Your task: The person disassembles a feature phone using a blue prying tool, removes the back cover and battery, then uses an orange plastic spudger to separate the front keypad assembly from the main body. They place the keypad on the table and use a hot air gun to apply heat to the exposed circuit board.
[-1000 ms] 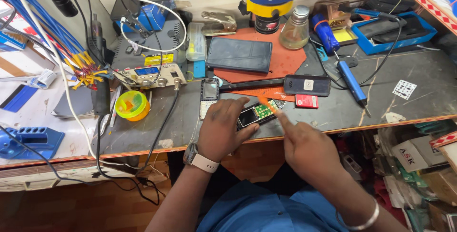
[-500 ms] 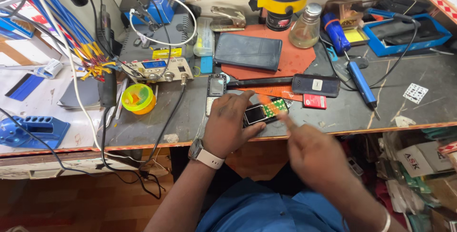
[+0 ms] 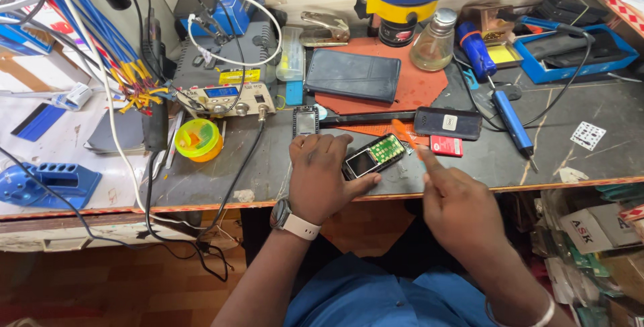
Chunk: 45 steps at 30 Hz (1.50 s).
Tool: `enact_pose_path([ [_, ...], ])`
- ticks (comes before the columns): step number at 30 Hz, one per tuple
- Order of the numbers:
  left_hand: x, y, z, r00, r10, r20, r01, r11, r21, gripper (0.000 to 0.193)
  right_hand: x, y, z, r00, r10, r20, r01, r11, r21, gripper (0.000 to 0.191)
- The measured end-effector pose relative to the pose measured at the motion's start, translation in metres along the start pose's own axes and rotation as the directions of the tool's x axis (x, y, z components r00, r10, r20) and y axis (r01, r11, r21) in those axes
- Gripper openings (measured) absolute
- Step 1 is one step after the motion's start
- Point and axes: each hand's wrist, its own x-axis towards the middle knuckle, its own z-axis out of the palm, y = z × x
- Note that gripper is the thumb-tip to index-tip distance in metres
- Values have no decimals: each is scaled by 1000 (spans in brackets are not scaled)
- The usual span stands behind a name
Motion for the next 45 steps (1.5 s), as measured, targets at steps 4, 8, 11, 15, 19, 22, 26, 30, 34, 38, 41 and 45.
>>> enact_pose_path([
  [4,2,-1,-9,992,-23,126,40,990,-135,85,-8,6,-4,996,91,23,-92,994,53,47],
  [8,5,-6,-16,943,23,331,81,952,-295,98,-13,10,-1,998,48,-45,-33,957,288,42],
  [11,4,-7,-14,945,131,300,-39,956,-292,100,-11,10,7,921,334,202,-385,859,336,45],
  [15,5,-9,-4,939,235,252,-171,953,-250,115,6,8,19,973,153,172,-230,673,702,44],
  [19,12,-9,9,897,202,394,-138,973,-186,123,26,12,25,890,189,414,-455,364,813,50],
  [22,17,-10,13,877,203,435,-161,978,-131,115,33,21,24,860,179,477,-510,300,806,49],
  [26,21,-5,11,887,170,429,-101,979,-179,109,34,38,23,854,193,484,-519,228,824,45],
  [30,23,-7,1,924,67,376,83,925,-370,107,34,54,22,819,274,504,-545,97,833,32],
  [34,19,-15,-1,935,-58,350,298,663,-687,106,37,54,22,816,115,567,-535,-222,815,26],
  [38,14,-19,10,961,-83,265,278,319,-906,108,40,32,37,767,-154,623,-615,-454,644,28],
  [41,10,-20,10,970,-83,228,243,388,-889,104,51,19,54,730,-95,677,-656,-374,655,29],
  [45,8,-9,1,989,-73,131,134,827,-546,99,78,28,63,809,-17,587,-552,-366,749,29],
])
